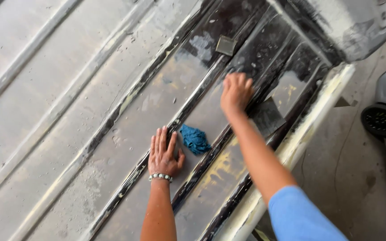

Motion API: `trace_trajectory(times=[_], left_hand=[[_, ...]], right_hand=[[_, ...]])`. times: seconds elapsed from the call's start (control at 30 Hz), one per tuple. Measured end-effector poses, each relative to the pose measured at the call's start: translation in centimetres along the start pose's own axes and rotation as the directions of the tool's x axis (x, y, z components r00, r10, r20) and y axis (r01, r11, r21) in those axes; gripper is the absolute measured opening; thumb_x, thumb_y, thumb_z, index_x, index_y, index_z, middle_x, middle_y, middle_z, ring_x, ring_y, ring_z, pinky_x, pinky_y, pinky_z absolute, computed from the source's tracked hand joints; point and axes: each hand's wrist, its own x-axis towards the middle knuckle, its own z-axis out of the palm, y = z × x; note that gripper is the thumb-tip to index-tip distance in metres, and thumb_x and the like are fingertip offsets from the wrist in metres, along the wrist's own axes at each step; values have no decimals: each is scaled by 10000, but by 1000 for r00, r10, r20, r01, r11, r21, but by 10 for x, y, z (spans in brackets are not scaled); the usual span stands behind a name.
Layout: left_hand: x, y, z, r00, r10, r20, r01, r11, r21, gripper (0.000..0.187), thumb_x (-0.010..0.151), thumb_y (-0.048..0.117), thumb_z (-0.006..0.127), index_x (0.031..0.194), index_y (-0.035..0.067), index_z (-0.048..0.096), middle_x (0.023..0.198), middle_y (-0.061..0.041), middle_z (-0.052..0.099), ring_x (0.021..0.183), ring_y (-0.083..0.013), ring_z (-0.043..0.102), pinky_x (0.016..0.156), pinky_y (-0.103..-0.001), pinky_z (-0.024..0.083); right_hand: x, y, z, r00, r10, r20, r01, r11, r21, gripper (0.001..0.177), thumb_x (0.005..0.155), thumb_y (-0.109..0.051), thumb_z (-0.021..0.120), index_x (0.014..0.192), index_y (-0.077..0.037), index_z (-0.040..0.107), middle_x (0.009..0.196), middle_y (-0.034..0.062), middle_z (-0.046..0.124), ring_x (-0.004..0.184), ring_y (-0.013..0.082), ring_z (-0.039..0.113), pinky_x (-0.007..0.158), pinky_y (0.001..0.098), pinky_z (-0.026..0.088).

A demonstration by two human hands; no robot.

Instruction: The person cleans a corrugated metal surface, likely a vehicle roof, using a blue cloth and a black abrasive pad. They wipe the surface with the cloth and then scrub it with the pad, moving along the ridges of the metal.

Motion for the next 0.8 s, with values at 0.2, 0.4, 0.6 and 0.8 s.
trace_trajectory(times=[0.2, 0.4, 0.6, 0.8], left_hand=[[0, 0, 2, 999, -31, 35, 31, 999, -6, 695, 761, 253, 668, 1441, 161, 554, 1611, -161, 373, 1504, -331, 330, 1252, -483, 243], [-1, 0, -2, 1000, -14, 25, 15, 1000, -12, 680, 797, 266, 670, 1455, 152, 542, 1624, -162, 366, 1517, -340, 321, 1254, -488, 233], [-1, -2, 3, 999, -18, 31, 17, 1000, 18, 700, 767, 260, 670, 1447, 154, 544, 1614, -168, 369, 1507, -346, 326, 1246, -490, 239], [-3, -1, 2, 1000, -3, -3, 3, 1000, -4, 683, 797, 266, 669, 1458, 156, 542, 1619, -166, 374, 1514, -348, 329, 1253, -494, 242]], right_hand=[[-69, 12, 4, 981, -189, 39, 189, 982, -4, 246, 1022, -358, 581, 1197, -219, 686, 1265, 71, 611, 1160, 317, 525, 1020, 521, 392], [-38, 7, 10, 991, -89, -100, 89, 996, 0, 232, 1037, -302, 542, 1192, -185, 669, 1313, 101, 592, 1209, 341, 528, 1065, 541, 368], [-65, 18, 1, 975, -218, 27, 219, 975, -36, 281, 1060, -296, 505, 1271, -185, 654, 1314, 90, 592, 1171, 322, 531, 1013, 508, 416], [-62, 12, 23, 923, -247, -296, 165, 947, -276, 369, 955, -337, 546, 1291, -251, 671, 1326, 100, 583, 1182, 370, 520, 972, 487, 414]])
